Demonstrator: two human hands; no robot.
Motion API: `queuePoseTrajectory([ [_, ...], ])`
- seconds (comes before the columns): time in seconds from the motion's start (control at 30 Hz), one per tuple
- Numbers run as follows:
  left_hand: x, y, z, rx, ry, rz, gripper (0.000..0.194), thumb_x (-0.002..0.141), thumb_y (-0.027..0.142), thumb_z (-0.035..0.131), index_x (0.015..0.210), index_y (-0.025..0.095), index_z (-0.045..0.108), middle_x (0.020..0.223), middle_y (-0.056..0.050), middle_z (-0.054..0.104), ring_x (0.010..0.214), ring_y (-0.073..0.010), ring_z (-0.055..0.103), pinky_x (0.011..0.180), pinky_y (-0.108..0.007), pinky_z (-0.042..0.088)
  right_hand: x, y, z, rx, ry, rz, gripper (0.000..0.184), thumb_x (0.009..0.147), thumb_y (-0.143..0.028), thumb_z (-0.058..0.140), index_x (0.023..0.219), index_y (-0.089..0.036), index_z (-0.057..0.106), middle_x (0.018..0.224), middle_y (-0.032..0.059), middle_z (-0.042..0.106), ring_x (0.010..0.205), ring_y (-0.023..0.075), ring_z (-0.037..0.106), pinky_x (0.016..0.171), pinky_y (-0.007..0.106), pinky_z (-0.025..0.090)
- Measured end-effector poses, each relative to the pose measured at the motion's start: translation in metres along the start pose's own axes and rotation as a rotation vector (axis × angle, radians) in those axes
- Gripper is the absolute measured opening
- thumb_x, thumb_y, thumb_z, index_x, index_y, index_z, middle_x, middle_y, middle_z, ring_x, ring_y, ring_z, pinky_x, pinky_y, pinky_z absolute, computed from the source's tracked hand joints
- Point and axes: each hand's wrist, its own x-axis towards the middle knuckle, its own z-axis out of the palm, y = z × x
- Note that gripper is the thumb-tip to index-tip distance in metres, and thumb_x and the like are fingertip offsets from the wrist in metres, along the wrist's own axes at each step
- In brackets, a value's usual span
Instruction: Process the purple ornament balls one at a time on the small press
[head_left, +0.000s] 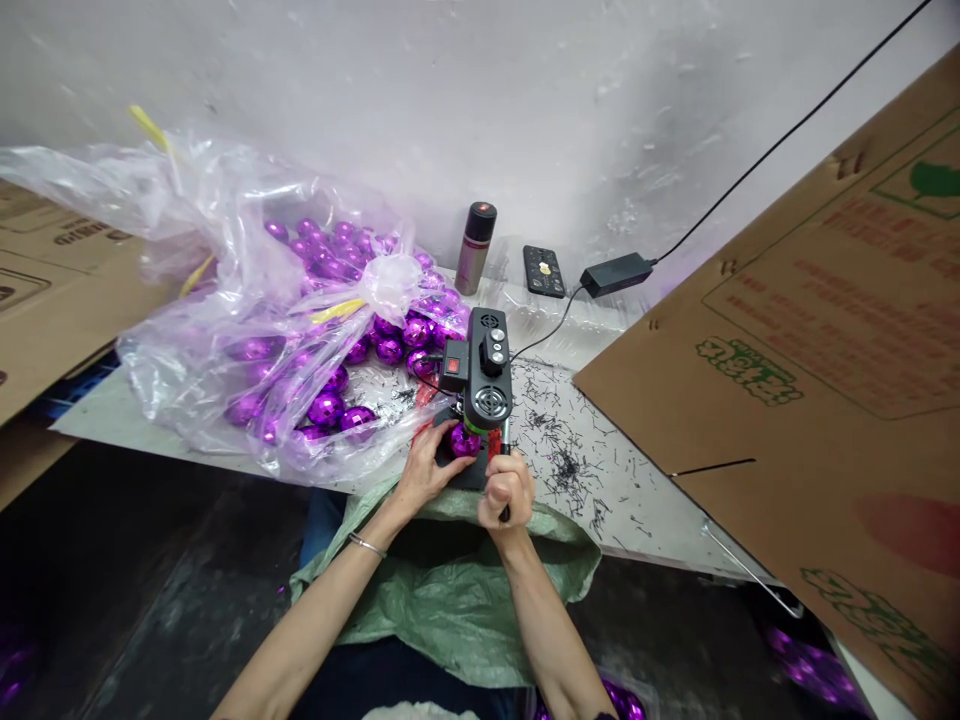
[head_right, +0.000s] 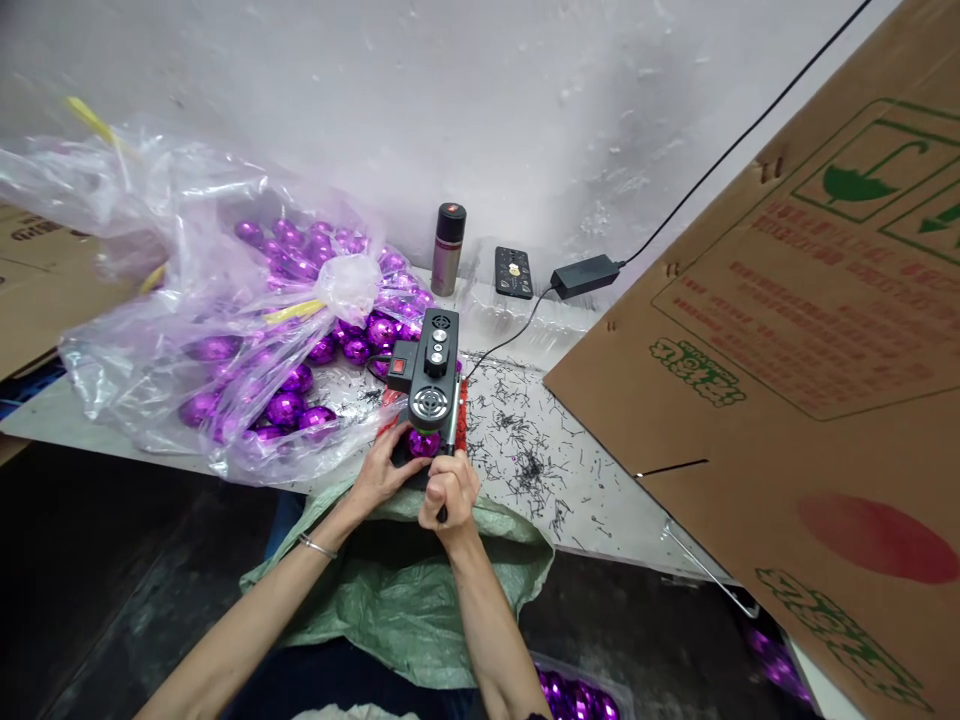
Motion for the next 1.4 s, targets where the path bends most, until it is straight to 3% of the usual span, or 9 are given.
queuePoseTrajectory([
  [0.23,-0.006,0.002,-0.001,0.005,-0.006,0.035,0.054,0.088,0.043,0.078,0.134,0.020,0.058,0.127,-0.014,0.073,0.120,-0.0302,0.070,0.104,-0.048,0.056,0.057,-0.028,-0.013,0.063,-0.013,0.326,0.032,0.103,-0.015,0.044,0.071,-0.022,0.049,0.067,-0.0016,0.049,0.063,0.0124,0.050,0.059,0.029,0.039],
  [0.47,-0.062,0.030,-0.045,0.139,-0.130,0.235,0.072,0.089,0.050,0.074,0.149,0.021,0.049,0.152,-0.021,0.057,0.141,-0.0363,0.057,0.115,-0.056,0.049,0.043,-0.026,-0.014,0.069,-0.033,0.232,0.032,0.100,-0.008,0.044,0.072,-0.022,0.049,0.068,-0.0006,0.053,0.066,0.0130,0.053,0.060,0.029,0.040],
  [0.67,-0.003,0.015,-0.118,0.398,0.245,0.010,0.033,0.105,0.036,0.047,0.123,0.021,0.070,0.118,-0.013,0.076,0.120,-0.0297,0.069,0.109,-0.048,0.052,0.036,-0.025,-0.011,0.043,-0.010,0.196,0.033,0.098,-0.006,0.044,0.069,-0.022,0.048,0.066,-0.0007,0.054,0.063,0.0138,0.053,0.059,0.030,0.039],
  [0.83,0.027,-0.016,-0.134,0.664,-0.106,-0.231,0.033,0.091,0.045,0.071,0.114,0.021,0.070,0.105,-0.014,0.077,0.099,-0.0327,0.073,0.088,-0.041,0.058,0.037,-0.024,-0.011,0.037,-0.022,0.164,0.033,0.096,-0.004,0.044,0.069,-0.023,0.046,0.065,-0.0016,0.052,0.062,0.0138,0.053,0.057,0.030,0.039],
  [0.9,0.024,-0.018,-0.129,0.578,-0.120,-0.262,0.046,0.085,0.042,0.077,0.125,0.021,0.067,0.117,-0.015,0.074,0.104,-0.0336,0.073,0.092,-0.044,0.058,0.037,-0.023,-0.011,0.039,-0.025,0.152,0.033,0.096,-0.003,0.044,0.070,-0.023,0.045,0.065,-0.0019,0.051,0.062,0.0136,0.053,0.057,0.029,0.039],
  [0.97,0.022,-0.014,-0.125,0.358,0.003,-0.287,0.055,0.082,0.044,0.079,0.130,0.020,0.065,0.125,-0.015,0.071,0.113,-0.0340,0.071,0.100,-0.047,0.057,0.037,-0.022,-0.011,0.042,-0.019,0.144,0.033,0.095,-0.001,0.045,0.071,-0.023,0.045,0.064,-0.0022,0.050,0.062,0.0137,0.053,0.056,0.029,0.039],
  [1.1,0.025,0.002,-0.125,-0.348,0.244,-0.409,0.060,0.086,0.050,0.072,0.138,0.022,0.060,0.127,-0.010,0.070,0.110,-0.0266,0.072,0.098,-0.044,0.061,0.037,-0.021,-0.010,0.049,-0.007,0.135,0.033,0.095,-0.002,0.045,0.070,-0.023,0.046,0.062,-0.0024,0.049,0.061,0.0140,0.052,0.055,0.030,0.038],
  [1.2,0.023,0.018,-0.124,-0.704,0.134,-0.455,0.054,0.093,0.048,0.064,0.142,0.025,0.057,0.131,-0.010,0.070,0.111,-0.0255,0.073,0.098,-0.047,0.063,0.040,-0.022,-0.010,0.055,-0.006,0.156,0.033,0.097,-0.005,0.045,0.070,-0.023,0.047,0.064,-0.0017,0.050,0.061,0.0136,0.052,0.057,0.030,0.039],
  [1.4,0.004,0.033,-0.080,-0.758,-0.038,-0.489,0.051,0.101,0.048,0.054,0.147,0.027,0.055,0.140,-0.010,0.068,0.121,-0.0277,0.071,0.101,-0.047,0.062,0.057,-0.027,-0.013,0.076,-0.028,0.262,0.033,0.100,-0.010,0.045,0.070,-0.022,0.046,0.066,-0.0013,0.048,0.064,0.0128,0.050,0.059,0.030,0.038],
])
